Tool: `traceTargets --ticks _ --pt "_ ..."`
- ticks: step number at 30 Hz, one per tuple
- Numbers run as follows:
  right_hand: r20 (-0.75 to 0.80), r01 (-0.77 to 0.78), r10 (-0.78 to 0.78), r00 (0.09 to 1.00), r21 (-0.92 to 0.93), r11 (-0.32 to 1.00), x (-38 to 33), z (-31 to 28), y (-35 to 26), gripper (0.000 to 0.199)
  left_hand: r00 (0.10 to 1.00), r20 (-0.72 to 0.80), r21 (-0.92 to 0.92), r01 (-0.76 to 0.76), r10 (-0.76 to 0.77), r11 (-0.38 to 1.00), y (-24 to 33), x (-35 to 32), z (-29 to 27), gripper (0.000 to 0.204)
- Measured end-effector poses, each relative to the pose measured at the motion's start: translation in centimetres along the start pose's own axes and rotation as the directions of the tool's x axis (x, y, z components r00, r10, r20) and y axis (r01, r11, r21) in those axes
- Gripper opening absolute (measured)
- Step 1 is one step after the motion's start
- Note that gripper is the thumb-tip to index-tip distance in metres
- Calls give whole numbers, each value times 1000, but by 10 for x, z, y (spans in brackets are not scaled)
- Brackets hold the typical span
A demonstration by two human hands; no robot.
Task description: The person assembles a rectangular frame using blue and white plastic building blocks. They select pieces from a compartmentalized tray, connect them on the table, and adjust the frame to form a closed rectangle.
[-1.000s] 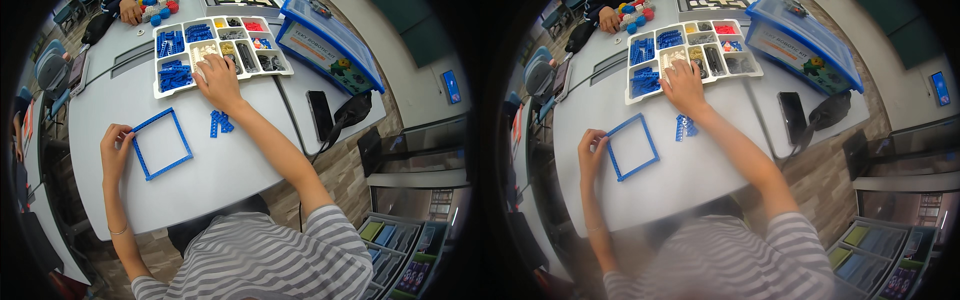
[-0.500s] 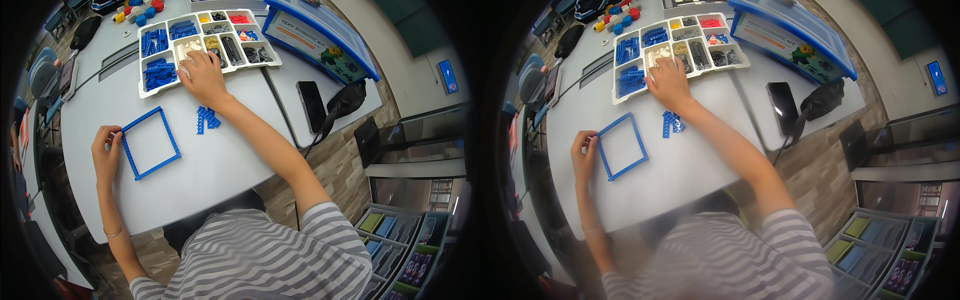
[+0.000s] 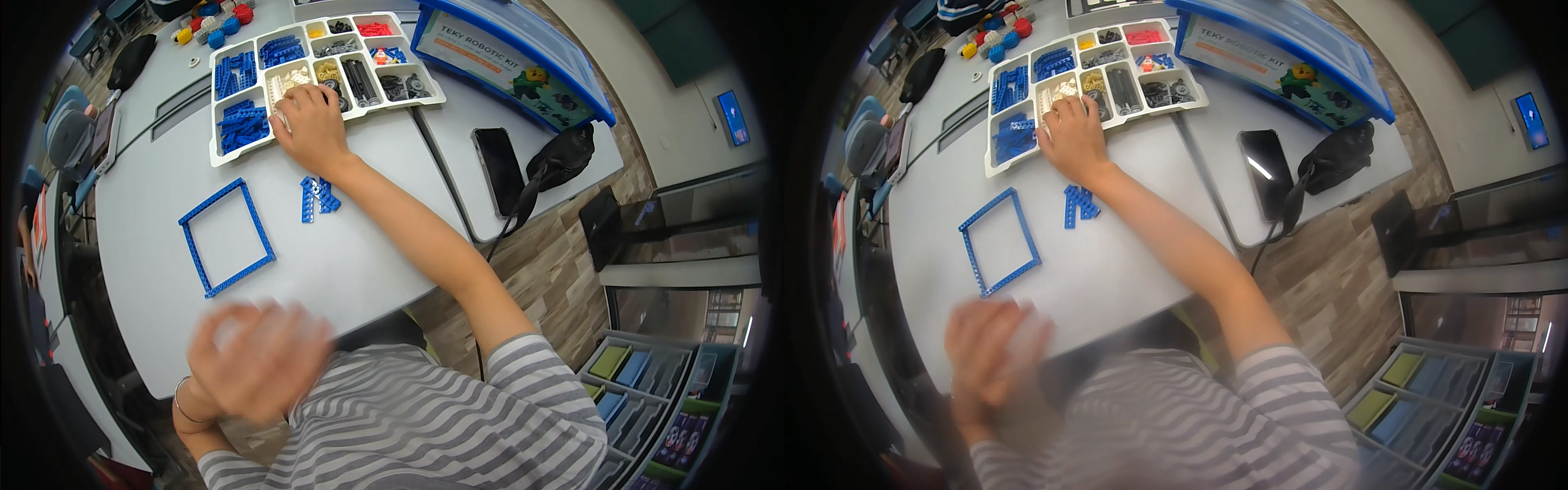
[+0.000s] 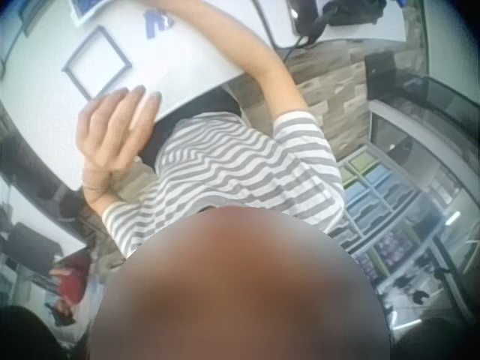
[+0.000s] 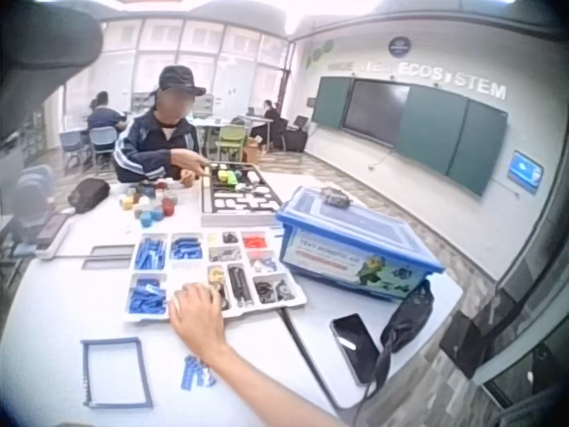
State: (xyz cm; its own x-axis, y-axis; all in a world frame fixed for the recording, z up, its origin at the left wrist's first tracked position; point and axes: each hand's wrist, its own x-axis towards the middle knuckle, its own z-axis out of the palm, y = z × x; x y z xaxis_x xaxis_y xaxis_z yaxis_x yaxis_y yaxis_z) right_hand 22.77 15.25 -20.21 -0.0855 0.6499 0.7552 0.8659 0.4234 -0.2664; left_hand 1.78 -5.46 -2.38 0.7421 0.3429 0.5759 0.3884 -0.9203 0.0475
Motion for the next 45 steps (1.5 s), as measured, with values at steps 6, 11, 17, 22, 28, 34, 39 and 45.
traceTargets --ticks 6,11,17,22,28,34,39,45 --pt "14 4 -4 1000 12 1000 1 0 1 23 816 -177 243 -505 550 828 21 33 -38 26" --pt "-7 12 -12 1000 -11 1000 0 0 1 23 926 -193 289 -261 323 921 39 33 -51 30" --pt "6 5 -5 1000 -20 1000 0 1 1 24 859 -369 253 -275 355 928 30 8 -53 33" --pt "8 5 -5 1000 -19 1000 0 1 1 24 844 -450 179 -234 291 956 31 9 -54 30" --pt "-2 10 -10 1000 -13 1000 0 1 1 23 720 -564 137 -401 404 906 16 25 -40 27" --pt "7 2 -2 1000 -3 1000 0 1 1 23 606 -670 190 -417 428 889 12 29 -32 31" --pt "9 -1 0 1000 6 1000 0 0 1 23 688 -646 18 -419 331 908 19 25 -43 31" --pt "24 -16 17 1000 -17 1000 1 1 1 23 911 -234 -60 -362 340 930 36 18 -54 39"
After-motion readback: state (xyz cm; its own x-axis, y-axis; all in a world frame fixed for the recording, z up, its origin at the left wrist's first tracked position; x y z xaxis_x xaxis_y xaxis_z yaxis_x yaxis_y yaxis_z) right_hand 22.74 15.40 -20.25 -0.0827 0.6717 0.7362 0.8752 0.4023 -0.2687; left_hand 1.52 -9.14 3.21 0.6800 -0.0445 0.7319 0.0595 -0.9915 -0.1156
